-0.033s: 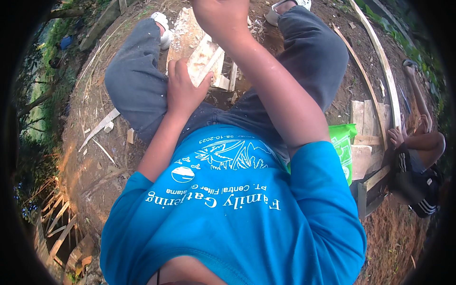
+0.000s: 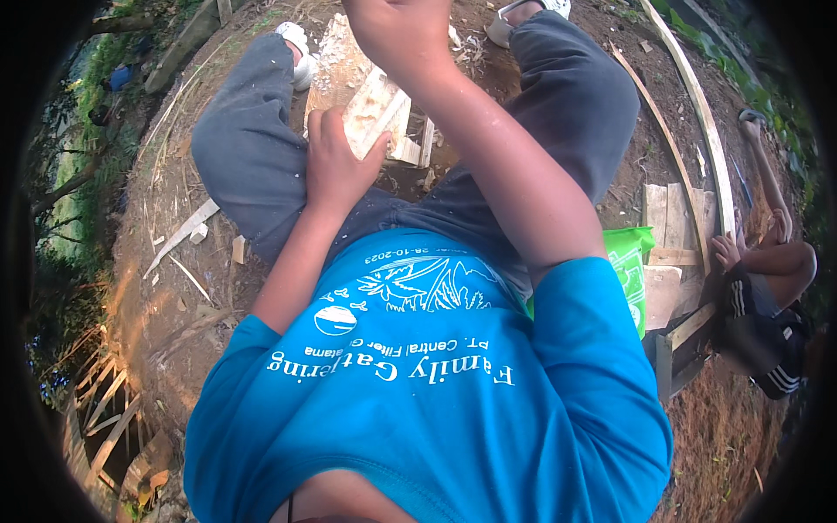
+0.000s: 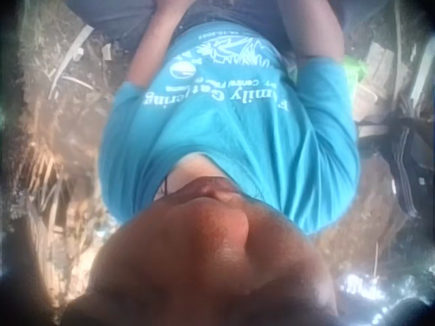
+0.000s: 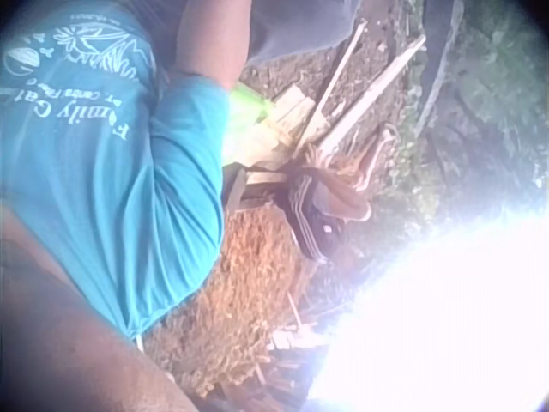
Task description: The person uses a chisel to carve a rectangular hole in a wood block, pushing the tool and striking it with their hand to remove wood shavings while sitting on the ground.
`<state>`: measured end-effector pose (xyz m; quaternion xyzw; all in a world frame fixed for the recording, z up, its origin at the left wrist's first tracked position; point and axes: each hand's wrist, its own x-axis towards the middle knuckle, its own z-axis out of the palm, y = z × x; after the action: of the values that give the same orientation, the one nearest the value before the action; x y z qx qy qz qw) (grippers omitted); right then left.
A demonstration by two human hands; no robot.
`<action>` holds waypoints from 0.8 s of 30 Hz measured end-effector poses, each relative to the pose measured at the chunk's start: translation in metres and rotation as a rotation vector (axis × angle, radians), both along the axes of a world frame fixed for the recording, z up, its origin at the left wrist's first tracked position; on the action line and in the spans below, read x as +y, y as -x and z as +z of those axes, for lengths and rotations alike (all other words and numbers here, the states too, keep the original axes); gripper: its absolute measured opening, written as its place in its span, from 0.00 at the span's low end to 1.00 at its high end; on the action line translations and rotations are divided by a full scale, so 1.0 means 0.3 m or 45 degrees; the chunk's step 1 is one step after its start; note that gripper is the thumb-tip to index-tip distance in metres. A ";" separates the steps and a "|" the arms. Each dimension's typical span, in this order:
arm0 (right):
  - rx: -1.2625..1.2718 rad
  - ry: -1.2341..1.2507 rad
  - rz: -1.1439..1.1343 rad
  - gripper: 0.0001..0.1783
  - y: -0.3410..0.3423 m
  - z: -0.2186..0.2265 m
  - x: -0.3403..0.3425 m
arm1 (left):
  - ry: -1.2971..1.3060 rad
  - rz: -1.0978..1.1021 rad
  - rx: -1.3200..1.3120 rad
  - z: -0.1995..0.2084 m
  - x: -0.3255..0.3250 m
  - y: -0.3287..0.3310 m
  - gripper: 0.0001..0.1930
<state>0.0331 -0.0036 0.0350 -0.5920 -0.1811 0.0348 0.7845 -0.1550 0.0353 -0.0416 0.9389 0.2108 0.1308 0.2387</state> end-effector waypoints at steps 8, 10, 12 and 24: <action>0.321 -0.003 0.145 0.17 -0.075 -0.114 0.047 | 0.041 -0.041 -0.010 -0.019 0.024 0.004 0.31; 0.396 -0.014 0.120 0.17 -0.109 -0.147 0.068 | 0.078 -0.021 -0.030 -0.027 0.023 0.006 0.32; 0.511 -0.036 0.120 0.17 -0.126 -0.164 0.076 | 0.070 -0.014 -0.041 -0.034 0.023 0.009 0.33; 0.924 -0.132 0.094 0.16 -0.177 -0.304 0.062 | -0.062 0.047 -0.009 -0.054 0.019 0.021 0.31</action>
<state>0.0863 0.0151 -0.0563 -0.4937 0.0861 0.2617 0.8248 -0.1615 0.0409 -0.0578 0.9399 0.2241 0.1437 0.2140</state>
